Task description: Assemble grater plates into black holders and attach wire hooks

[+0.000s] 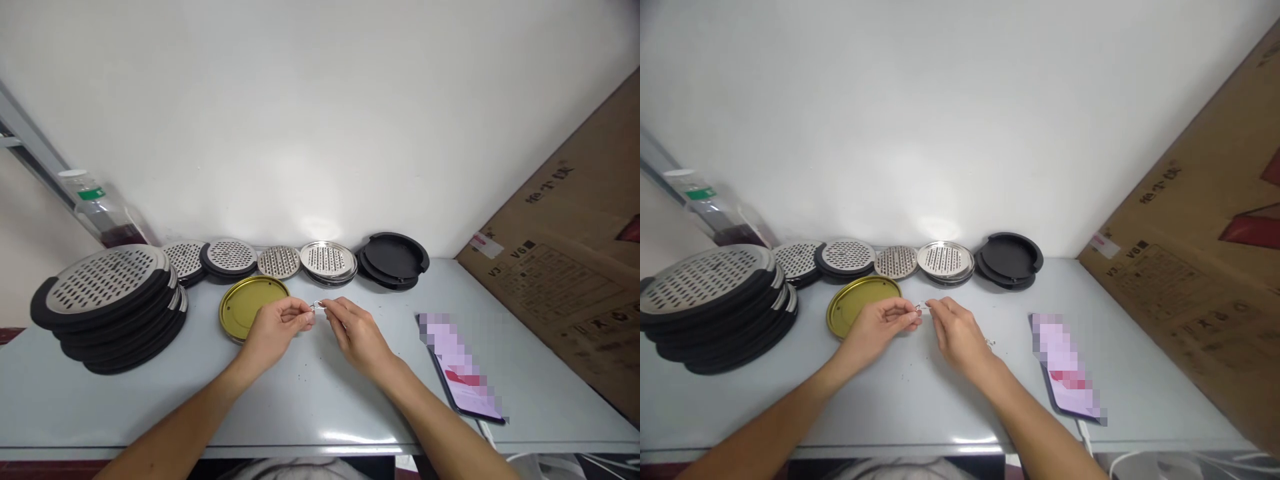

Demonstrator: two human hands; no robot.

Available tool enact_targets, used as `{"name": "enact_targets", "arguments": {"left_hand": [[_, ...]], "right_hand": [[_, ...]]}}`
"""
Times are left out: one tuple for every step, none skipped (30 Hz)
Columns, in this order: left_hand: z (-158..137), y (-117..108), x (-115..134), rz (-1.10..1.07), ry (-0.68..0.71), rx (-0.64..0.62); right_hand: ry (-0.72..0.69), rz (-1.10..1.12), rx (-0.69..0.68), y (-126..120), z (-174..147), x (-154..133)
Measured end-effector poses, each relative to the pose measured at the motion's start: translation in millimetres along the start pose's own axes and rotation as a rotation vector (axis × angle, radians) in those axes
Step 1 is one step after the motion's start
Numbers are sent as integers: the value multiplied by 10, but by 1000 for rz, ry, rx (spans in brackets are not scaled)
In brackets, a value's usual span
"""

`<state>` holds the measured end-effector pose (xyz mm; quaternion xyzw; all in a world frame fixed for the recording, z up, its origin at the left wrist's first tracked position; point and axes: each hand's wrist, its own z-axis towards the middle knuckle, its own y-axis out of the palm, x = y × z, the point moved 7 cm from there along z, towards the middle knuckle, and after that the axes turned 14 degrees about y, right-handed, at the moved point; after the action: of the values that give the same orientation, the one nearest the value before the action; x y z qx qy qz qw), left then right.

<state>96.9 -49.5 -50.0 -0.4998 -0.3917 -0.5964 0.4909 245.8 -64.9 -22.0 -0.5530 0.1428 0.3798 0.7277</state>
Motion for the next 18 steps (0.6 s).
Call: {"name": "enact_targets", "arguments": {"left_hand": [[-10,3,7,41,15,15],[-19,8,36,106,54,25],[-28,20,82,178,115,25],[-36,38,138,247,187,19],[-45,59,192,302,255,6],[-53,78,232,340,305,-10],[-57,88,261,366,336,-22],[-58,89,284,386,355,-28],[-57,84,305,404,370,-32],[-54,80,328,423,385,-40],[-53,78,354,441,402,-50],[-53,76,383,460,421,-58],[-57,79,409,480,437,-68],[-64,86,430,500,447,-80],[-75,102,447,518,456,-94],[-91,129,460,534,467,-115],[-111,172,470,543,484,-147],[-136,229,474,546,506,-194]], "right_hand": [[-34,-41,41,0,-17,-27],[-62,-86,72,6,-34,-57],[-85,-132,95,15,-49,-90],[-102,-176,111,27,-60,-121],[-115,-214,126,36,-69,-149],[-125,-241,140,41,-75,-172],[-136,-258,157,38,-80,-190],[-149,-264,179,29,-85,-205],[-161,-264,201,17,-92,-215],[-168,-264,220,4,-97,-218],[-169,-263,235,-6,-102,-216],[-166,-264,245,-12,-107,-210],[-161,-264,251,-12,-113,-203],[-155,-261,250,-4,-117,-195],[-149,-254,245,8,-121,-187],[-144,-239,236,23,-122,-178],[-134,-215,227,34,-118,-167],[-113,-179,220,34,-106,-148]]}}
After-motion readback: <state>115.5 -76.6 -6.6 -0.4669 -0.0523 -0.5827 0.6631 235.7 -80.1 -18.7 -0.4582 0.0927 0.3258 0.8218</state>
